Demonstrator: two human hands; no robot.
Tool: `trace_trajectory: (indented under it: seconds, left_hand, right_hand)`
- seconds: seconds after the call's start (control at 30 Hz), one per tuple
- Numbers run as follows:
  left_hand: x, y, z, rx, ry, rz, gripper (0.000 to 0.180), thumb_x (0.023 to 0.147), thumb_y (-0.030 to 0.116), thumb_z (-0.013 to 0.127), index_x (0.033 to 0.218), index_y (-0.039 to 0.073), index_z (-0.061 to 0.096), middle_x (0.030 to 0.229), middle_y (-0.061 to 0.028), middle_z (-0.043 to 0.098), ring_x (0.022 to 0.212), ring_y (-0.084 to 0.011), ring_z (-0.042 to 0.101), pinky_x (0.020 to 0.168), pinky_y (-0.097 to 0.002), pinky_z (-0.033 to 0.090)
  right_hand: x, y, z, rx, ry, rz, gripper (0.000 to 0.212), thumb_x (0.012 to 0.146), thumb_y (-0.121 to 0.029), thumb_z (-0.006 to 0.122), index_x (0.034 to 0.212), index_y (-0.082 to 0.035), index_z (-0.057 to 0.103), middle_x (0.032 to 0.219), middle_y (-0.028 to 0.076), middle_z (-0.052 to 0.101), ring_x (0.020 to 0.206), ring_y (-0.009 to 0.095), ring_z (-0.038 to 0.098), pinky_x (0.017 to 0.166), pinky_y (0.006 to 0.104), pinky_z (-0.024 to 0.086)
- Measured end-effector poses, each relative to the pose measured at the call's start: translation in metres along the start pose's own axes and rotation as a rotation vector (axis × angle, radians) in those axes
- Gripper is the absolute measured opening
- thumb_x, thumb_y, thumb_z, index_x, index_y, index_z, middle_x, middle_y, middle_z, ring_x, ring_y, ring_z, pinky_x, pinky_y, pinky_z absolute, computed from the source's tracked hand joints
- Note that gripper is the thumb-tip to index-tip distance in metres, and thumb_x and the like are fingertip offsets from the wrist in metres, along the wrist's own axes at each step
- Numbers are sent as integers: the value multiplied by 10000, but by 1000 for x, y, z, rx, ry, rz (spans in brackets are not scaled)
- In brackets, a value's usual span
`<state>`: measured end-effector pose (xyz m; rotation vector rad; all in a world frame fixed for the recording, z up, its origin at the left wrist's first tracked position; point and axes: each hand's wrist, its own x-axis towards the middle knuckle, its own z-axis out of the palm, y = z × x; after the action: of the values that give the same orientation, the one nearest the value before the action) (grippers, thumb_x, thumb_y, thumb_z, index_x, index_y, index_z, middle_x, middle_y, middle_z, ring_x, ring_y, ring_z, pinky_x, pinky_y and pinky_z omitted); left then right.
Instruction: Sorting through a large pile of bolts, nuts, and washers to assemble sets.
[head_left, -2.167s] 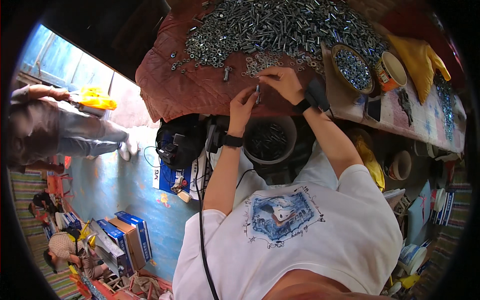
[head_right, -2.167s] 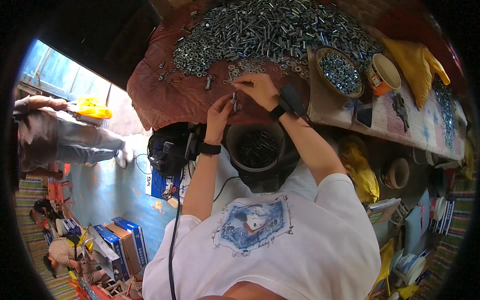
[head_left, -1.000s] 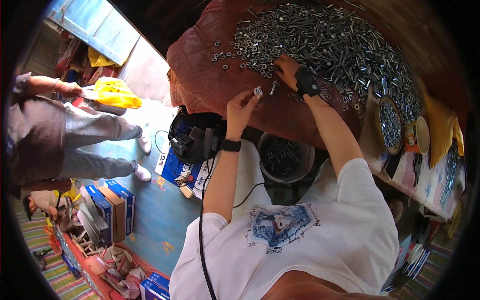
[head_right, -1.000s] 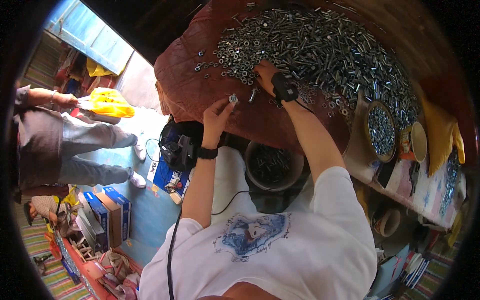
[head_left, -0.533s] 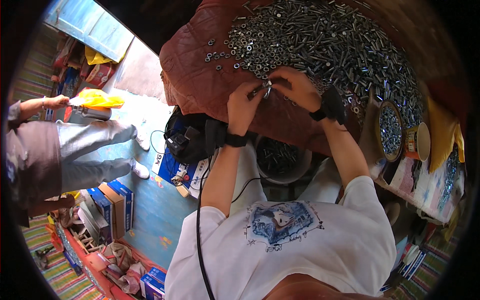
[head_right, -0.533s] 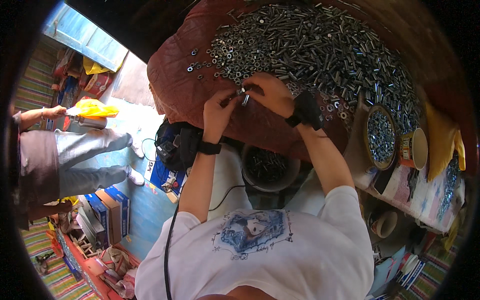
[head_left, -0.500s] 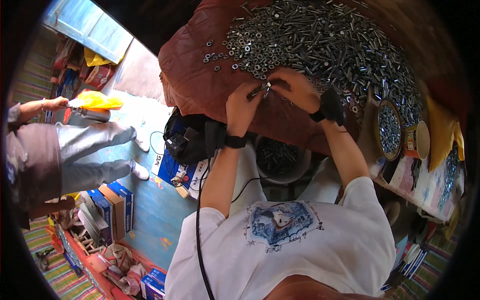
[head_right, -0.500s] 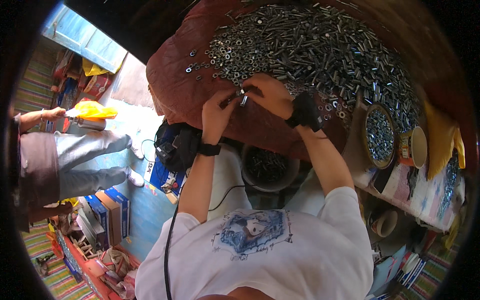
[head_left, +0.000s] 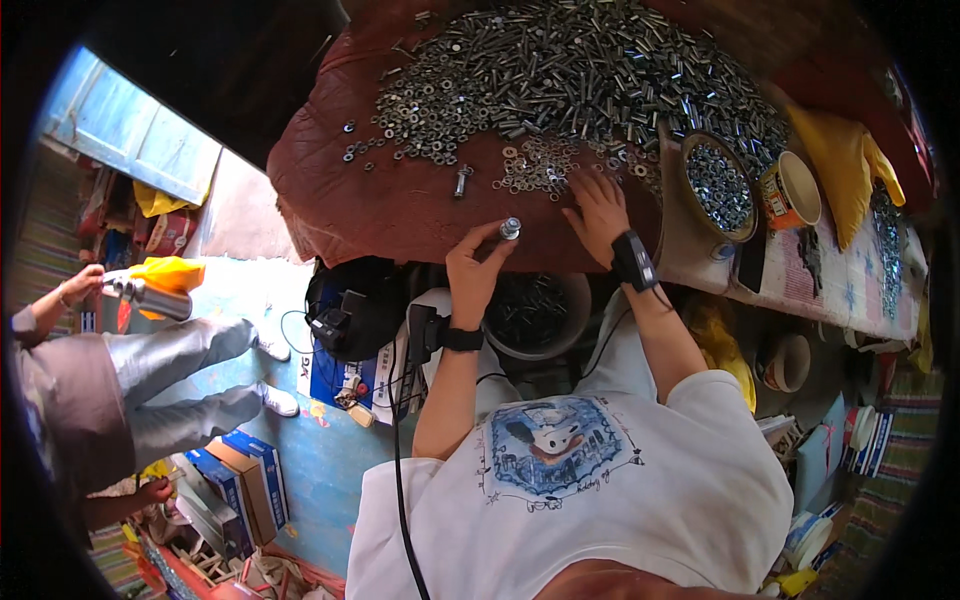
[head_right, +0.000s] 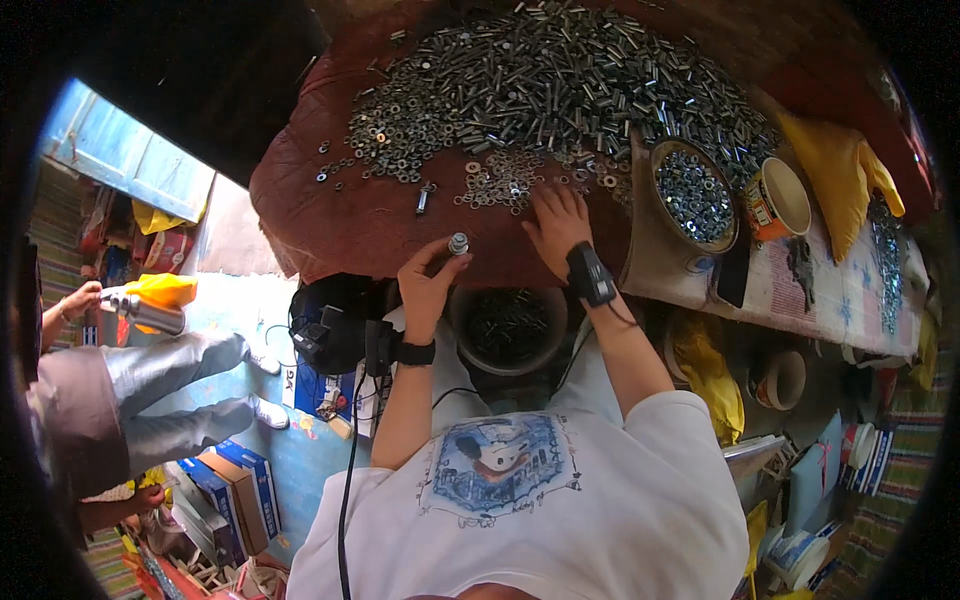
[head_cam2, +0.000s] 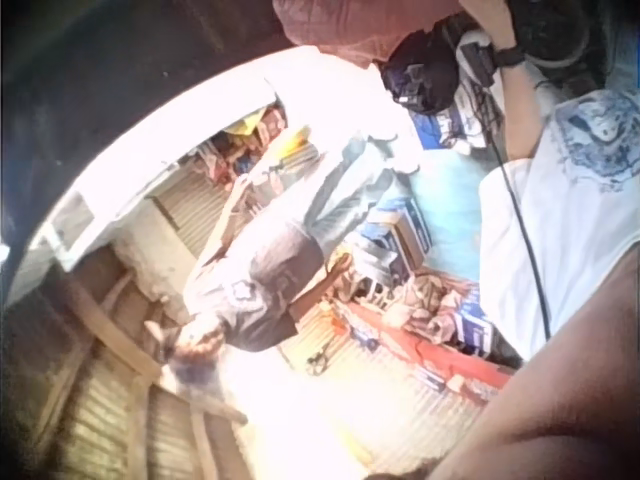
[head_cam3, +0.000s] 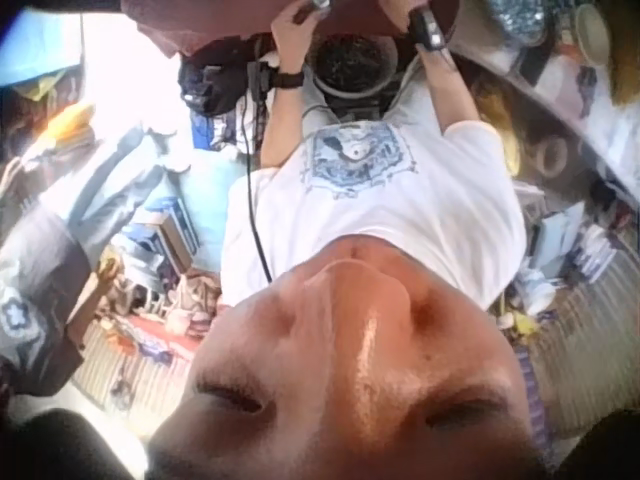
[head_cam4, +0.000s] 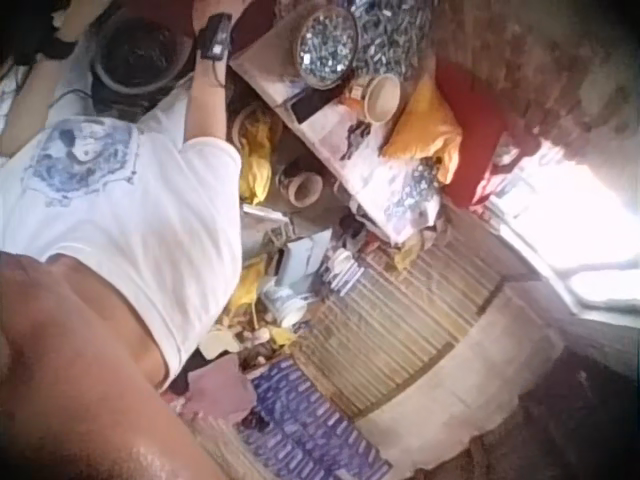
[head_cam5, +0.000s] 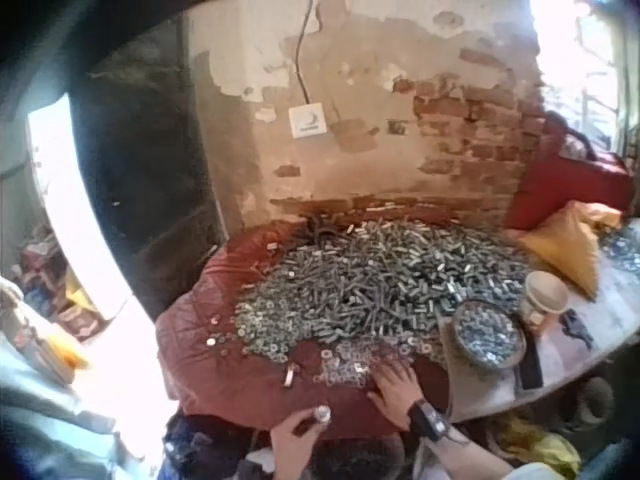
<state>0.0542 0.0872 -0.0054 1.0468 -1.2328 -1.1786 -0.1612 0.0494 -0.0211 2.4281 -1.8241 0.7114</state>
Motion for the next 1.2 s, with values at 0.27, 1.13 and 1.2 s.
trace_trajectory:
  seconds: [0.27,1.13,1.2]
  left_hand:
    - [-6,7,1,-74,3,-54,256,772,4,644,1026,-20,621,903,-47,649,782,-88,606,692,-213,484]
    - [-53,39,31,212,-247,101,244,717,32,668,953,-26,650,824,-71,669,737,-96,600,662,-236,466]
    - [-53,45,32,207,-221,110,249,706,46,675,946,-17,655,818,-83,671,722,-102,609,648,-235,468]
  right_hand:
    - [-1,-8,6,-41,119,-13,430,835,-232,557,1210,-46,458,1265,110,452,1243,288,347,1035,455,244]
    - [-76,-54,-117,559,-12,-114,271,821,-110,585,1087,-71,549,867,97,599,787,263,581,658,328,460]
    - [-76,-54,-121,540,11,-72,285,818,-116,590,1096,-72,541,891,107,604,795,268,582,666,324,459]
